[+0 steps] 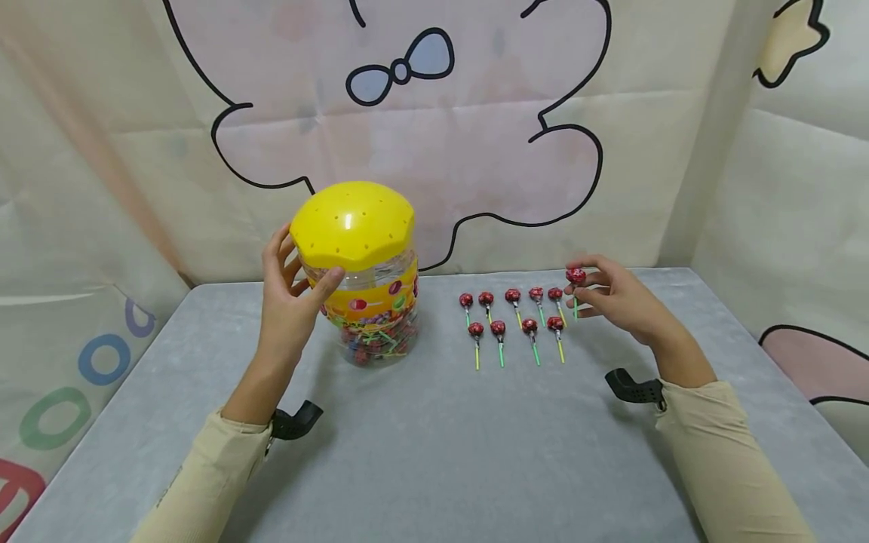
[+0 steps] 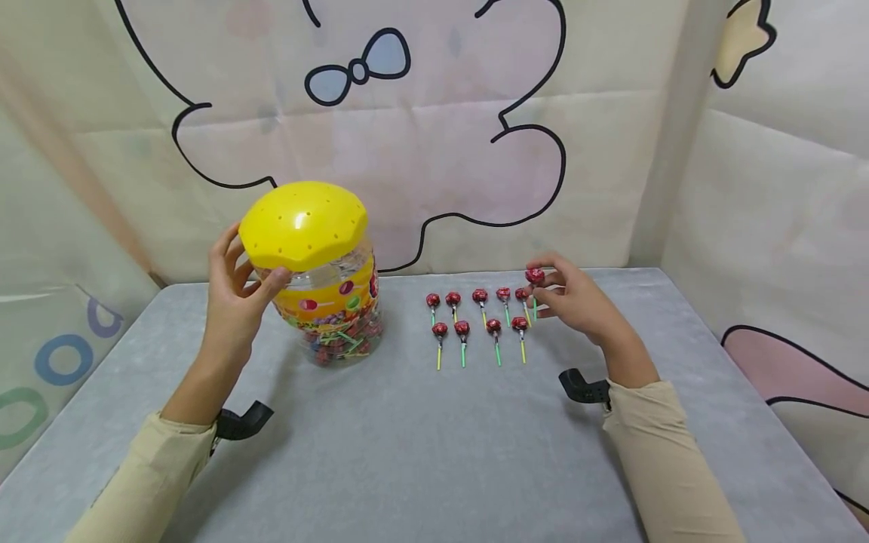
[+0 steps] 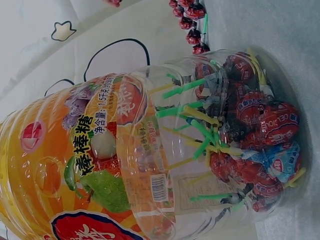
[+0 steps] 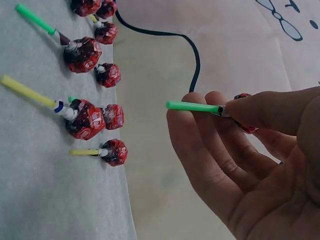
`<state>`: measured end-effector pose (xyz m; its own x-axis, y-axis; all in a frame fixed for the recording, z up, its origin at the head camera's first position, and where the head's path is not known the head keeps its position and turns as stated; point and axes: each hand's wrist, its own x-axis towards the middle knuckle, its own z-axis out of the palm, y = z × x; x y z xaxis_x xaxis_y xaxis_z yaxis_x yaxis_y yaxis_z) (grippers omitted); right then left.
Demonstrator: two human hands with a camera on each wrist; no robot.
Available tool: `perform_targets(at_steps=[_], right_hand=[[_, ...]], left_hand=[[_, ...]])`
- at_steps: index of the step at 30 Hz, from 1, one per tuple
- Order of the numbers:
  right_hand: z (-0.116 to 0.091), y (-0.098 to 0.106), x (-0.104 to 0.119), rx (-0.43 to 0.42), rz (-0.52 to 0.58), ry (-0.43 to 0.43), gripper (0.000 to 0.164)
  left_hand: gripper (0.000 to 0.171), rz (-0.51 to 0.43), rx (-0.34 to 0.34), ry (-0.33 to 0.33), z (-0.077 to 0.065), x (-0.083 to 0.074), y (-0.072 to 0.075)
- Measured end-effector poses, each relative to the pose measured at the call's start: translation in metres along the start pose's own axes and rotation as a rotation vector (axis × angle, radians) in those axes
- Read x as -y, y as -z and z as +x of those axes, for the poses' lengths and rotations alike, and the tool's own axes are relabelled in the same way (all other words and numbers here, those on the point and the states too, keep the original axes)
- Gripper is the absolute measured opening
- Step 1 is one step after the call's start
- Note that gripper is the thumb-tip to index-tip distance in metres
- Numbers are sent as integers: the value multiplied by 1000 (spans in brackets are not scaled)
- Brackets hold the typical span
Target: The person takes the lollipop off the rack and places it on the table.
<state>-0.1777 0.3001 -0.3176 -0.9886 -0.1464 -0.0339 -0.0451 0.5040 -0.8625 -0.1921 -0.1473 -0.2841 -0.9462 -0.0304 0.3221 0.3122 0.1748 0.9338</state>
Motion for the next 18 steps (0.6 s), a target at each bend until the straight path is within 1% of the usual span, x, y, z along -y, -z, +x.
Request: perform_targets(at_steps=[6,12,18], right_hand=[[1,2,-10,60,-15,-86,46],[4,0,-22,111,-28,-170,52],[7,0,-31,144,-80,-198,51]], left_hand=[[82,-5,7,1,-1,-1,0],[83,6,6,1,-1,-1,0],[84,6,5,8,-1,-2,0]])
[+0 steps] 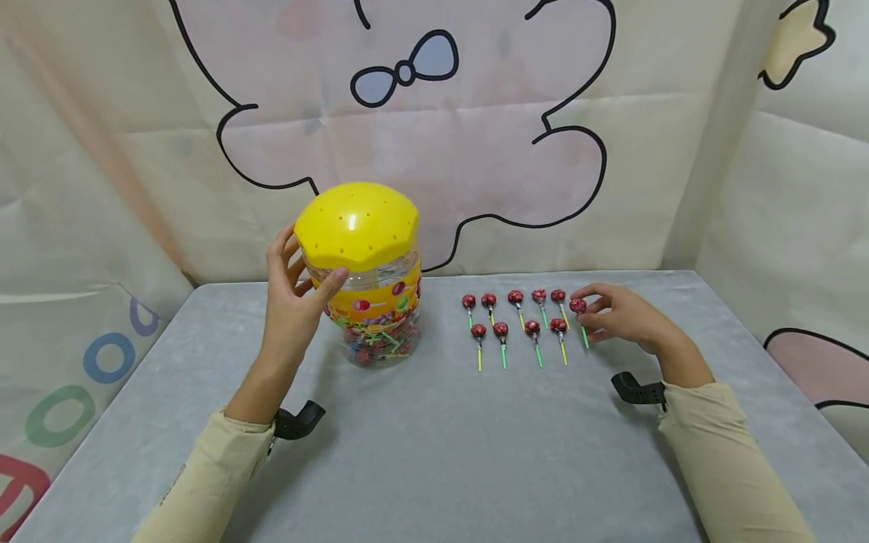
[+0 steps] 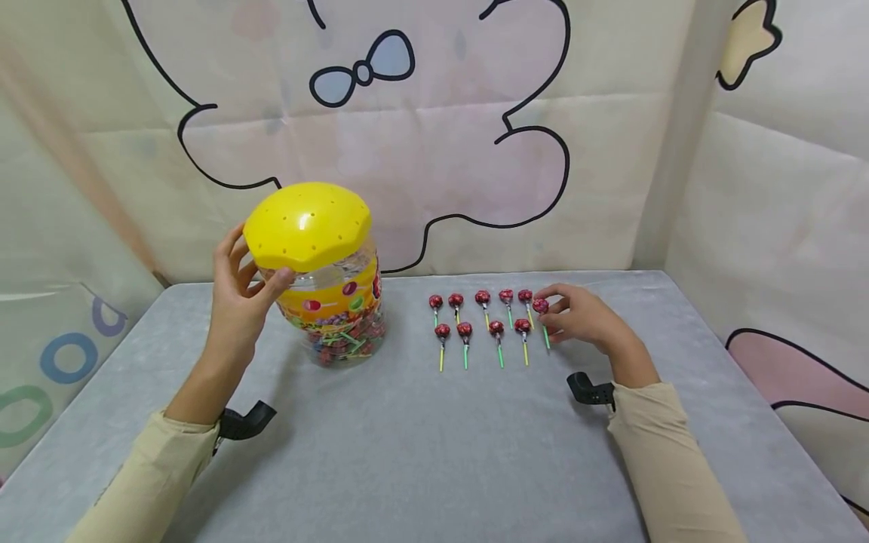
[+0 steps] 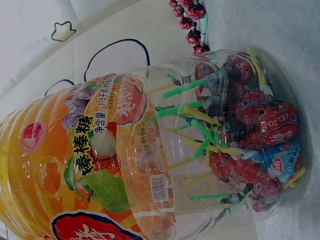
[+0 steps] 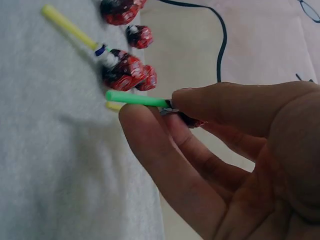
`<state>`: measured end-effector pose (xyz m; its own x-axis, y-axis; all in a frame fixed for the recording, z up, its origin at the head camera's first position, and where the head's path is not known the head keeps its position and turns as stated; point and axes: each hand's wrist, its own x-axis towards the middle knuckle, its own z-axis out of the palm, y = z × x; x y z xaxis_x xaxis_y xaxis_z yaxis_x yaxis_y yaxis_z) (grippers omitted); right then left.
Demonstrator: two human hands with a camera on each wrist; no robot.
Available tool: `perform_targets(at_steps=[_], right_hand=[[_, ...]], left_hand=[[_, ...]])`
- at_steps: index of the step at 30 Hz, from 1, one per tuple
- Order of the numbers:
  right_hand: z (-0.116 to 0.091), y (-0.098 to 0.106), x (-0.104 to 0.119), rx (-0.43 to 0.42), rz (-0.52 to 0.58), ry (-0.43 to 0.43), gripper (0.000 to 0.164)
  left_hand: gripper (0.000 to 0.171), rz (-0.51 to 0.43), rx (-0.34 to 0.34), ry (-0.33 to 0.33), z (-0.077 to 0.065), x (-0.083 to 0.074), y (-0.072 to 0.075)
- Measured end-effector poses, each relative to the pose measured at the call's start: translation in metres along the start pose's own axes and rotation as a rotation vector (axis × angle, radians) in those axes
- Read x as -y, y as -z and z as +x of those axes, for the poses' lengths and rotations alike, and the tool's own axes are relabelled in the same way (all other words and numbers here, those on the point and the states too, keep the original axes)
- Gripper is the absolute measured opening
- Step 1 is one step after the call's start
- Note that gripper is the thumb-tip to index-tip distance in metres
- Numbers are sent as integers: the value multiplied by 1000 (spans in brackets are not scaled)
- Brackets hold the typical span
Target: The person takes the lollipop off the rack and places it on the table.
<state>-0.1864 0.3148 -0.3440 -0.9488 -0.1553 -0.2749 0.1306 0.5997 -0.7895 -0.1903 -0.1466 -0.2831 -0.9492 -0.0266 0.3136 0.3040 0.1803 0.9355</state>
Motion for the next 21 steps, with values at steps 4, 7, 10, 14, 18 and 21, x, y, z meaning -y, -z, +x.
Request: perform_targets(at_steps=[4,7,10,14,18,21], right_hand=[[1,-1,-4,24,-29,-6,48],[2,-1,-6,45,-49,-15,47],[4,-1,-7,58,-67,-33,47],[5,-2,-9,51,-87,-46,47],[7,-2,-10,46,-108,-54,48],[7,-2,-11,42,-127,-71,48]], left_hand=[[84,2,-1,3,0,0,0],[83,5,0,2,0,0,1],[83,8,0,-2,0,0,1],[83,6,7,-9,1,1,3],[83,-6,20,-23,3,1,4],[83,-15,26,-29,4,2,4]])
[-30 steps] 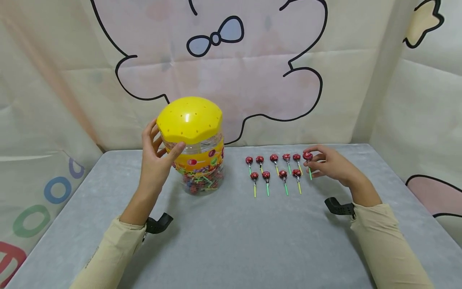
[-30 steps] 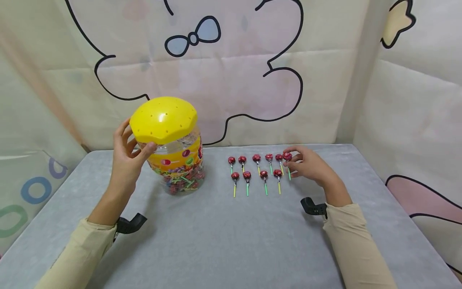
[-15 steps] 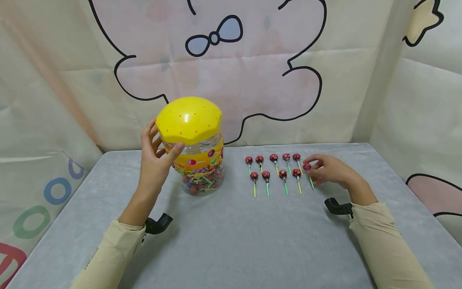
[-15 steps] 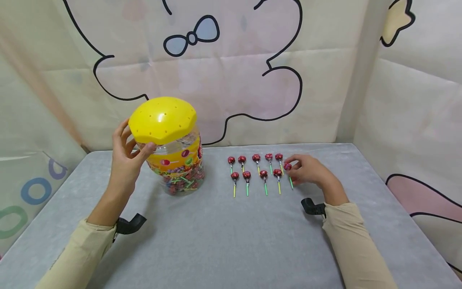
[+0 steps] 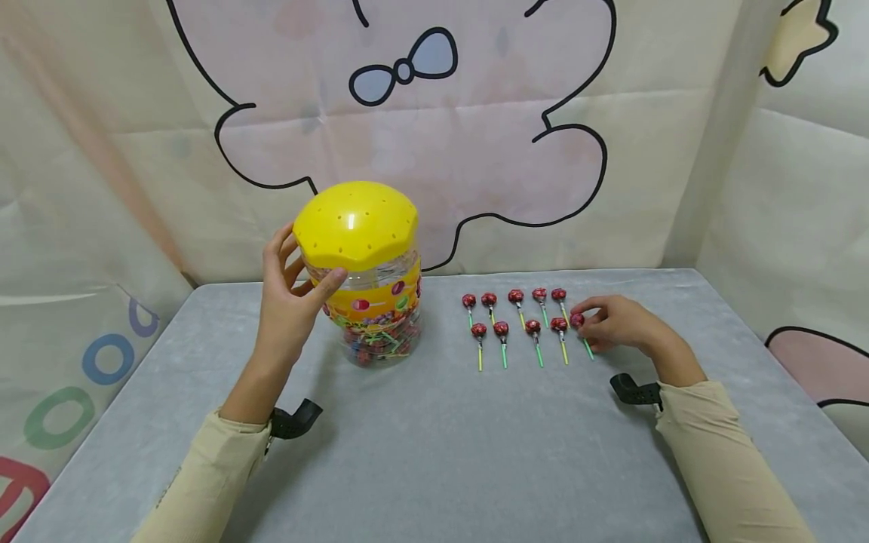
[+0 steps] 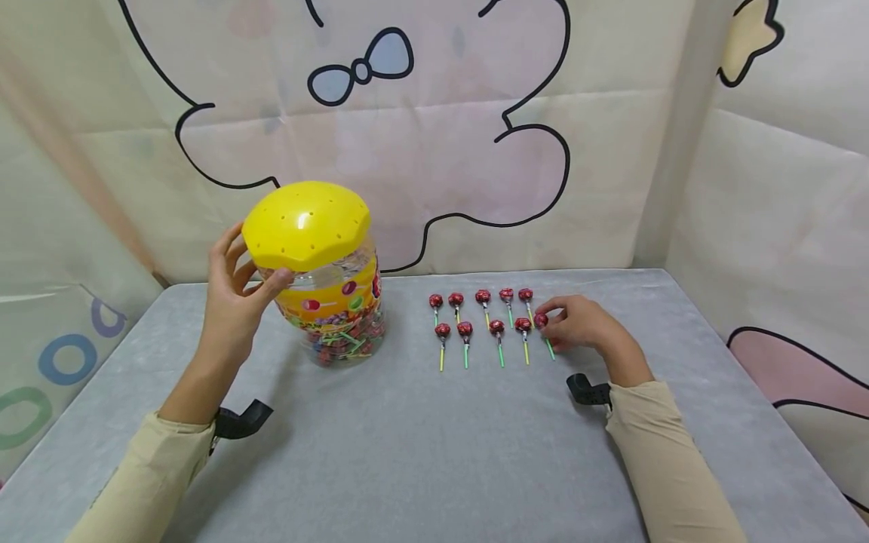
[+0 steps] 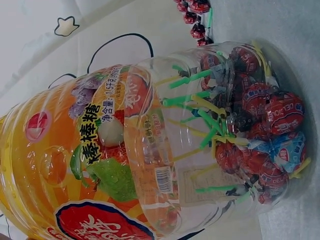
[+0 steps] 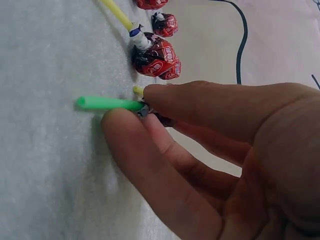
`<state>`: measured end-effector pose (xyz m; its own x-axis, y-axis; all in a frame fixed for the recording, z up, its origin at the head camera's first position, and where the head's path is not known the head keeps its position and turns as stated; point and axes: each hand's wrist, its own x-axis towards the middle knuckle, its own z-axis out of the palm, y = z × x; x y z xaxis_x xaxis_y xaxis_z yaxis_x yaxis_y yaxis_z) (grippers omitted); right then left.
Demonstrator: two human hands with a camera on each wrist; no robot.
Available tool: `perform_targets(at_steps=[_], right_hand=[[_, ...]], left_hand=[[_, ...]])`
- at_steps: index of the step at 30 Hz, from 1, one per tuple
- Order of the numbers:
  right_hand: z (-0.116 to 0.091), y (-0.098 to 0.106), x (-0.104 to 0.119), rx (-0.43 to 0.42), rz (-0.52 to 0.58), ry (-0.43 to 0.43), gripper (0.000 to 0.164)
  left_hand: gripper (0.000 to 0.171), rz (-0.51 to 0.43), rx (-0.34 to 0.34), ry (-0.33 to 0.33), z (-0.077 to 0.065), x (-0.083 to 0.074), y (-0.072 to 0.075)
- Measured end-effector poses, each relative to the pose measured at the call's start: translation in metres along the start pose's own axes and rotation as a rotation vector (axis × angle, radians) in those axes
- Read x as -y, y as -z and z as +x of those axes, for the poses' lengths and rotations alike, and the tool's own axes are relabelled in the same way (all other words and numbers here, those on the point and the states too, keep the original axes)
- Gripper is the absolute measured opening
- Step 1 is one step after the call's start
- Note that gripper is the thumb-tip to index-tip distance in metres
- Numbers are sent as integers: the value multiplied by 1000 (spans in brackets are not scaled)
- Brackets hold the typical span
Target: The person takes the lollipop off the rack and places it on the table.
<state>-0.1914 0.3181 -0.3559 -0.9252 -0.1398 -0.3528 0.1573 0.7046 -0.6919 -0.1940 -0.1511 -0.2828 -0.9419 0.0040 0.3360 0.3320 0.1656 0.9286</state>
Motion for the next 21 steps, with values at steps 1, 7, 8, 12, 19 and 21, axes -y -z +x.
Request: perform_targets(at_steps=[1,7,8,12,19,21], right_hand=[[0,0,0,-2,-7,-6,47],[0,-1,3,-4,-34,-17,46],[0,-2,3,-2,-37,-15,46],[-1,-1,7,1,-76,-20,47],[-9,11,26,-154,-303,68,44],[-9,14,34,-228,-367,123,41]], left_hand=[[83,0,1,0,0,0,0],[83,0,1,1,2,0,1],[83,-4,1,0,2,0,2],[83,-4,-5,-4,3,1,2],[85,-5,9,-16,16,4,-3],[85,-7,16,-22,20,5,-6]])
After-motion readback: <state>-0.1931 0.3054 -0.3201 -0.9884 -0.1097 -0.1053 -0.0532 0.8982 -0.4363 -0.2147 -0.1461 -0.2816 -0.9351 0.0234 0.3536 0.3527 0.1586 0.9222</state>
